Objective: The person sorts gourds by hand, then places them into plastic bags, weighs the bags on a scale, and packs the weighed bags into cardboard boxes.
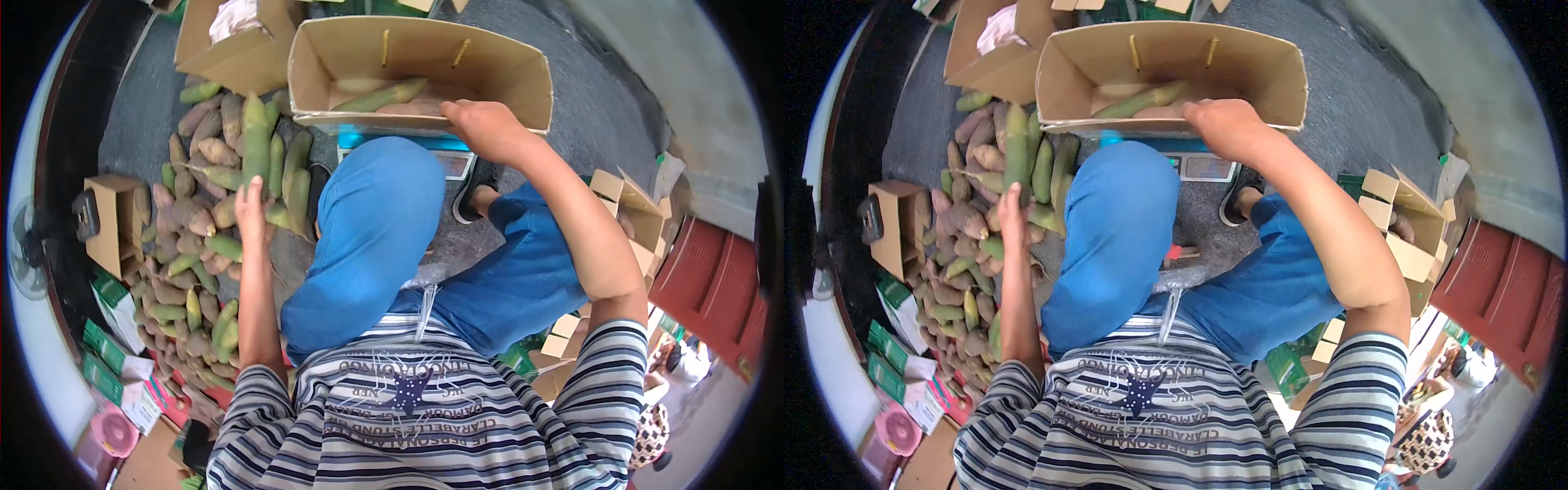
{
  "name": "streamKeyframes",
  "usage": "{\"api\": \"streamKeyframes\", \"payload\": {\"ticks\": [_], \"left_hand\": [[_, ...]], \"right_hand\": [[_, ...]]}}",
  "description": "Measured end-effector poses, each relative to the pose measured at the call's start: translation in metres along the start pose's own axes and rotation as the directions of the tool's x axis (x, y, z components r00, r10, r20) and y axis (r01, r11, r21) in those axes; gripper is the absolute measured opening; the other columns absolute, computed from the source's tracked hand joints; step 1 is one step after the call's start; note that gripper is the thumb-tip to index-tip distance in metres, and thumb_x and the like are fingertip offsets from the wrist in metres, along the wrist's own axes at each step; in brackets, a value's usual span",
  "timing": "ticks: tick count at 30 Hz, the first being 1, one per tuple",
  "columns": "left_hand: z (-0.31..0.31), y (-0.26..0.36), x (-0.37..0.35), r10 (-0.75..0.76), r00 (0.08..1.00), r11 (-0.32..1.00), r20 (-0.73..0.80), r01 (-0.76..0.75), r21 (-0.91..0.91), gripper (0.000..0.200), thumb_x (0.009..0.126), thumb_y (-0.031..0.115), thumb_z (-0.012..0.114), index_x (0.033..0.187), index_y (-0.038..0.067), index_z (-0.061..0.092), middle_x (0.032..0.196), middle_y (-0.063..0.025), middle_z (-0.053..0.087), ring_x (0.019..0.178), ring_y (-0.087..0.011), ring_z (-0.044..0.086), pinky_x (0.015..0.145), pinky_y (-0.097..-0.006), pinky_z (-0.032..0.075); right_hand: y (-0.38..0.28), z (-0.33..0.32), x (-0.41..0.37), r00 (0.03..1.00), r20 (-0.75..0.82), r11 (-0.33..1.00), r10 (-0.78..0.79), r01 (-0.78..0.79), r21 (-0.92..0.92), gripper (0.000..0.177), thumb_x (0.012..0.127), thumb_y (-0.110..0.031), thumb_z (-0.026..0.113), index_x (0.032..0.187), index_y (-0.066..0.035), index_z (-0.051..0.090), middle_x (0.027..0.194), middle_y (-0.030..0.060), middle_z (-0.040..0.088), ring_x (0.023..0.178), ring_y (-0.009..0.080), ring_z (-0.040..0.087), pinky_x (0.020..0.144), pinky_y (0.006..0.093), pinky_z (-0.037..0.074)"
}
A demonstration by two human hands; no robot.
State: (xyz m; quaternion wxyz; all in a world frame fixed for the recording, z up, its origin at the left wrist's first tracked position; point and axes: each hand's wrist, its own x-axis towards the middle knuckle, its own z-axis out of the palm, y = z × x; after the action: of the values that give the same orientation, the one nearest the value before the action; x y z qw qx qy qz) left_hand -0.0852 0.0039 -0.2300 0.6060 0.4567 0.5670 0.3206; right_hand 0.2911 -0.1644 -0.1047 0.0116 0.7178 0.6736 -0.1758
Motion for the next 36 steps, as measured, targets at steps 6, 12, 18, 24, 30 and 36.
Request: {"api": "streamKeyframes", "payload": {"ticks": [6,12,18,24,30,36], "left_hand": [[0.052,0.149,-0.039,0.652,0.663,0.53,0.367,-0.745,0.405,0.046,0.084,0.017,0.065,0.122,-0.003,0.051,0.114,-0.0095,0.057,0.103,-0.019,0.055,0.091,-0.0312,0.042],[0.1,0.151,-0.024,0.592,0.7,0.736,0.4,-0.672,0.087,0.039,0.086,0.012,0.064,0.122,0.002,0.053,0.112,-0.007,0.057,0.102,-0.0164,0.055,0.092,-0.0287,0.042],[0.012,-0.01,0.063,0.267,0.916,0.641,0.3,-0.401,0.654,0.033,0.08,0.025,0.07,0.098,-0.001,0.061,0.082,-0.0076,0.064,0.077,-0.0126,0.058,0.071,-0.0281,0.048],[-0.022,-0.132,0.038,-0.038,0.946,0.433,0.322,-0.275,0.858,0.064,0.07,0.027,0.075,0.117,-0.007,0.047,0.109,-0.0276,0.058,0.103,-0.0384,0.057,0.089,-0.0395,0.045],[-0.018,-0.137,0.037,-0.156,0.957,0.375,0.243,-0.17,0.911,0.078,0.069,0.03,0.075,0.125,-0.008,0.036,0.114,-0.0303,0.055,0.108,-0.0403,0.054,0.092,-0.0421,0.043],[-0.027,-0.127,0.034,-0.272,0.955,0.728,0.115,0.126,0.674,0.064,0.073,0.039,0.071,0.118,-0.003,0.051,0.105,-0.0171,0.061,0.094,-0.026,0.059,0.078,-0.0362,0.048]], "right_hand": [[0.001,0.002,0.0,0.999,-0.037,1.0,-0.021,0.02,-0.015,0.013,0.085,-0.012,0.052,0.094,-0.003,0.052,0.087,0.016,0.062,0.082,0.034,0.062,0.068,0.0429,0.05],[0.002,0.003,0.001,0.999,-0.033,0.999,-0.04,0.04,-0.006,0.015,0.084,-0.01,0.053,0.096,-0.003,0.054,0.088,0.0164,0.063,0.083,0.0351,0.062,0.07,0.0443,0.049],[0.001,-0.001,0.0,0.999,-0.021,1.0,-0.024,0.024,0.011,0.014,0.084,-0.008,0.05,0.097,-0.003,0.054,0.087,0.0172,0.064,0.085,0.0355,0.061,0.071,0.0452,0.049],[-0.002,-0.004,0.0,1.0,-0.027,0.999,-0.015,0.016,0.041,0.014,0.084,-0.007,0.05,0.098,-0.004,0.053,0.089,0.0172,0.064,0.086,0.0353,0.061,0.072,0.0447,0.05],[0.0,-0.001,0.001,1.0,0.004,0.999,0.03,-0.03,0.028,0.018,0.084,-0.012,0.057,0.1,-0.005,0.053,0.091,0.0162,0.062,0.089,0.0354,0.059,0.073,0.0443,0.048],[0.003,0.002,0.002,1.0,-0.019,1.0,0.008,-0.008,0.023,0.015,0.085,-0.012,0.054,0.097,-0.003,0.05,0.089,0.0156,0.062,0.086,0.0347,0.06,0.072,0.0445,0.049]]}}
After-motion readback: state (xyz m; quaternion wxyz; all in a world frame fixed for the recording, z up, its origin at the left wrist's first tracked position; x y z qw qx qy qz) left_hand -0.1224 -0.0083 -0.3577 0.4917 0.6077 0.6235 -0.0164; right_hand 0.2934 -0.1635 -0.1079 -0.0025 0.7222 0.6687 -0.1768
